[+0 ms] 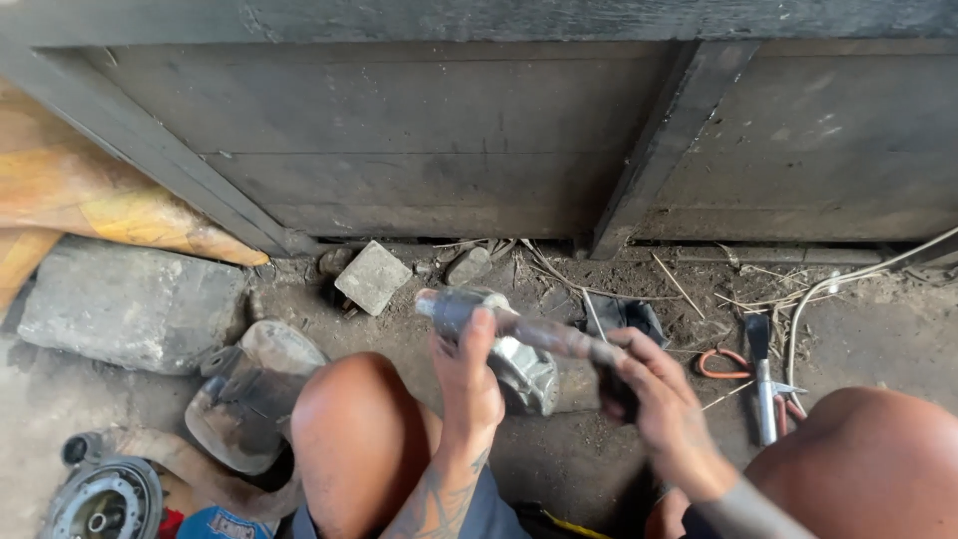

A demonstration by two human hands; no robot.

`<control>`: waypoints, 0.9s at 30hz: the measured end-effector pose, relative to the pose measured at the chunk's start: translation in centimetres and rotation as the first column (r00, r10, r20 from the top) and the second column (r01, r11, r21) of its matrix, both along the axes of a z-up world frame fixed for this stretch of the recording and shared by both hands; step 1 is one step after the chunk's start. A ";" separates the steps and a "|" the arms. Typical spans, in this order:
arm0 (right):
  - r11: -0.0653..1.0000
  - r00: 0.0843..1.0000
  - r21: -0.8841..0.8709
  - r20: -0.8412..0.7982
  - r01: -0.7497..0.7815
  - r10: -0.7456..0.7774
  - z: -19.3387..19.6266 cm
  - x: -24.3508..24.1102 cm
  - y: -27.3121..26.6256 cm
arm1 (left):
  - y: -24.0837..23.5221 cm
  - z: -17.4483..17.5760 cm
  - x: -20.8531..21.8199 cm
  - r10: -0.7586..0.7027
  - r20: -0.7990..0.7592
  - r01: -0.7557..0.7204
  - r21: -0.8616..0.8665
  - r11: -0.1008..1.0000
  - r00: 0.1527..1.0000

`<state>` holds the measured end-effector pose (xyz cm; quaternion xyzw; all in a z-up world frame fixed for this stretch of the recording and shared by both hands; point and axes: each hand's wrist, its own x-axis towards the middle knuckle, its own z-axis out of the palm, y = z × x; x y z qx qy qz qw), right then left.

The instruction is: The person sits on the ground and uses a small metal tool to scrape and clean a dirty mechanical part held in their left hand. They rotate the part to access different areas and then use a yellow-handled brush to scrub the component.

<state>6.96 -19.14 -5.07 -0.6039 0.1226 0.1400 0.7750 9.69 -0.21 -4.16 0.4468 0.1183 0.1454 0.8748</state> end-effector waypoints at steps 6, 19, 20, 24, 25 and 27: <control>0.601 0.691 -0.777 0.332 -0.185 0.642 6.8 -0.2 -3.4 | 1.4 5.2 -1.5 -0.059 0.156 -0.025 0.485 0.874 0.986; 0.440 0.426 -0.854 0.520 0.279 0.740 4.4 -3.4 -1.6 | 1.8 5.0 -3.5 -0.080 0.160 -0.033 0.601 0.799 0.984; 0.435 0.430 -0.861 0.509 0.265 0.746 3.9 -3.6 -1.5 | 1.9 4.8 -3.4 -0.072 0.195 -0.048 0.549 0.834 0.978; 0.368 0.501 -0.900 0.436 0.234 0.748 4.6 -4.9 -1.5 | 1.8 4.3 -3.2 -0.078 0.273 -0.094 0.563 0.821 0.959; 0.328 0.528 -0.915 0.404 0.237 0.747 4.8 -5.0 -1.7 | 1.6 4.4 -3.1 -0.091 0.304 -0.102 0.563 0.820 0.948; 0.289 0.555 -0.927 0.375 0.240 0.742 4.8 -5.1 -1.9 | 1.4 4.4 -3.0 -0.107 0.337 -0.110 0.565 0.818 0.935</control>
